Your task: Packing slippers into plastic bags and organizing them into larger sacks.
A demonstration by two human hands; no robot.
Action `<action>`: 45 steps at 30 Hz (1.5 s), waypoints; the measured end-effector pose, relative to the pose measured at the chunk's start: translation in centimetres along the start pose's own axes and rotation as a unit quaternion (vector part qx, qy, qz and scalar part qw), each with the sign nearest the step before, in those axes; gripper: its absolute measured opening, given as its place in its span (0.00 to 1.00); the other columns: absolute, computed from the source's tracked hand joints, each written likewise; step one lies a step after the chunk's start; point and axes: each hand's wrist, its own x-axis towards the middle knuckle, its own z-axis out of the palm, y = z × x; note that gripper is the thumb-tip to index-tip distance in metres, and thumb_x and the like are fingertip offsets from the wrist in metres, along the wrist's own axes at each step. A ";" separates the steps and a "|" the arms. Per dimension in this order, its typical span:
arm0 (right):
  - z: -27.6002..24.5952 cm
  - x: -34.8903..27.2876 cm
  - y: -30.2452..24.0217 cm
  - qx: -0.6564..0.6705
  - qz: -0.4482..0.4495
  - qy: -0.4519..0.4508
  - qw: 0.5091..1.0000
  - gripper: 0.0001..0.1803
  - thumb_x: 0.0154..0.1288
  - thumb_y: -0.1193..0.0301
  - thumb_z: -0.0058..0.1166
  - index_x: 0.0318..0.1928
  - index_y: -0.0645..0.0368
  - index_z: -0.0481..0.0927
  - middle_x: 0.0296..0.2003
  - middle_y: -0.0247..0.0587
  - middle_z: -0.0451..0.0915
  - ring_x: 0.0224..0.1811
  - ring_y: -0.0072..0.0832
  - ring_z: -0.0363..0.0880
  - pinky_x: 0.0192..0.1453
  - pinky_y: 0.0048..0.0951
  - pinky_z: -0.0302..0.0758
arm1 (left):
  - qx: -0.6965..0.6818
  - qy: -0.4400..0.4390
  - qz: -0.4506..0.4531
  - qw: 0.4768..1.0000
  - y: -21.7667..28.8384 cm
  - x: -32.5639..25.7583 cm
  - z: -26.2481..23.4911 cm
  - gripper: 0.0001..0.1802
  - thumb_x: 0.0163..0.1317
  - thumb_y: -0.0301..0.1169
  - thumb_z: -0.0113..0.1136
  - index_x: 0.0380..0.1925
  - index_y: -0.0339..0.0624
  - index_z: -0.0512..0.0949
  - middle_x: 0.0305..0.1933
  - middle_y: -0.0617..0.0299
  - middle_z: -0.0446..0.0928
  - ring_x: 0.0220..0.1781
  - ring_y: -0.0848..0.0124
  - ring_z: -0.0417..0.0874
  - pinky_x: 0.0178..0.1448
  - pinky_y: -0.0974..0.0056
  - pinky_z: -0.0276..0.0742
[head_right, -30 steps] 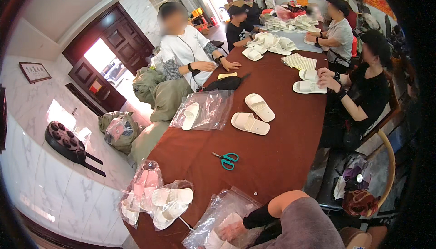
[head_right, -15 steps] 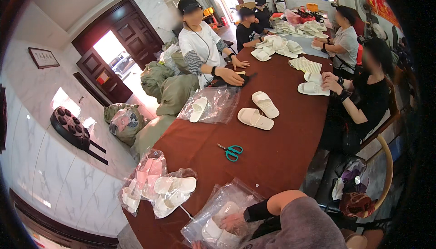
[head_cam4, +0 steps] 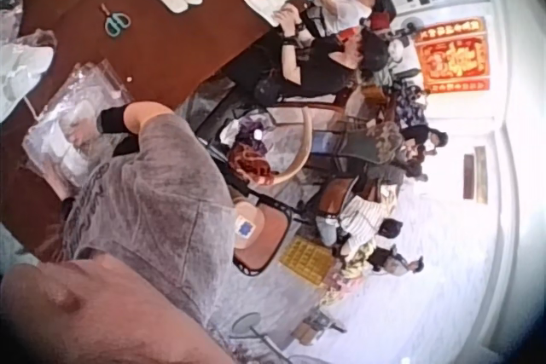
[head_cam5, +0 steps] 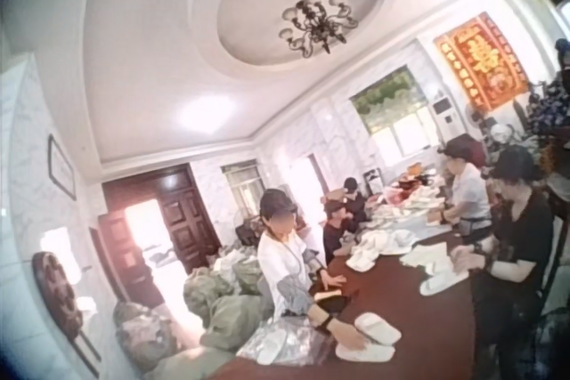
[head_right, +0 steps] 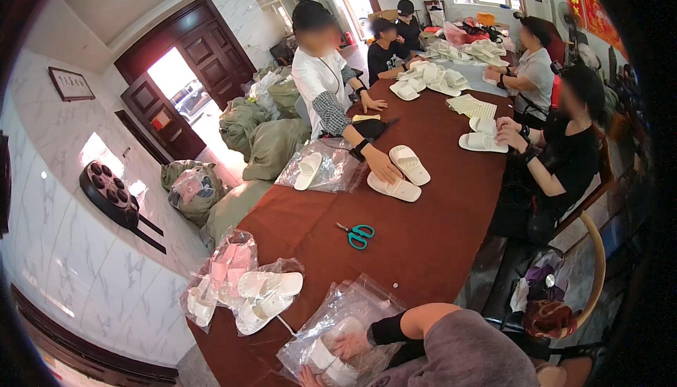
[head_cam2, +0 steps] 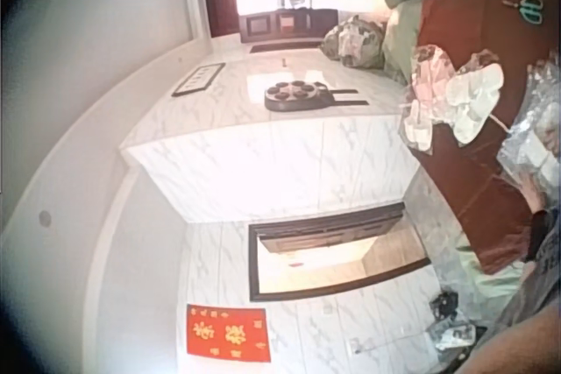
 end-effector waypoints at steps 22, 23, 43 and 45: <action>-14.0 -23.3 1.0 -0.167 0.262 -0.083 0.947 0.05 0.57 0.67 0.49 0.33 0.52 0.76 0.53 0.35 0.73 0.63 0.32 0.67 0.68 0.49 0.61 | 0.326 -0.017 -0.001 0.945 1.0 -1.4 1.8 0.29 0.69 0.42 0.42 0.68 0.45 0.61 0.72 0.52 0.59 0.73 0.52 0.56 0.74 0.46 0.48; -14.9 -25.1 1.9 -0.190 0.270 -0.074 0.941 0.05 0.56 0.68 0.50 0.32 0.53 0.78 0.50 0.37 0.75 0.60 0.32 0.70 0.64 0.46 0.65 | 0.322 -0.019 0.003 0.947 1.0 -1.4 2.0 0.29 0.69 0.42 0.42 0.68 0.45 0.61 0.72 0.52 0.59 0.73 0.52 0.56 0.74 0.46 0.48; -8.6 -10.7 -1.9 -0.090 0.317 -0.045 0.943 0.38 0.60 0.53 0.55 0.70 0.36 0.57 0.73 0.35 0.48 0.75 0.44 0.43 0.70 0.67 0.46 | 0.197 0.013 -0.094 0.976 1.0 -0.5 1.7 0.32 0.66 0.40 0.49 0.69 0.48 0.58 0.75 0.55 0.50 0.77 0.58 0.47 0.76 0.46 0.41; -9.2 -9.8 -2.3 -0.083 0.362 -0.097 0.924 0.38 0.58 0.53 0.57 0.69 0.36 0.59 0.73 0.33 0.49 0.75 0.44 0.44 0.69 0.66 0.48 | 0.179 0.025 -0.095 0.979 0.4 -0.9 1.6 0.31 0.66 0.38 0.49 0.69 0.47 0.59 0.75 0.55 0.51 0.77 0.57 0.47 0.76 0.45 0.41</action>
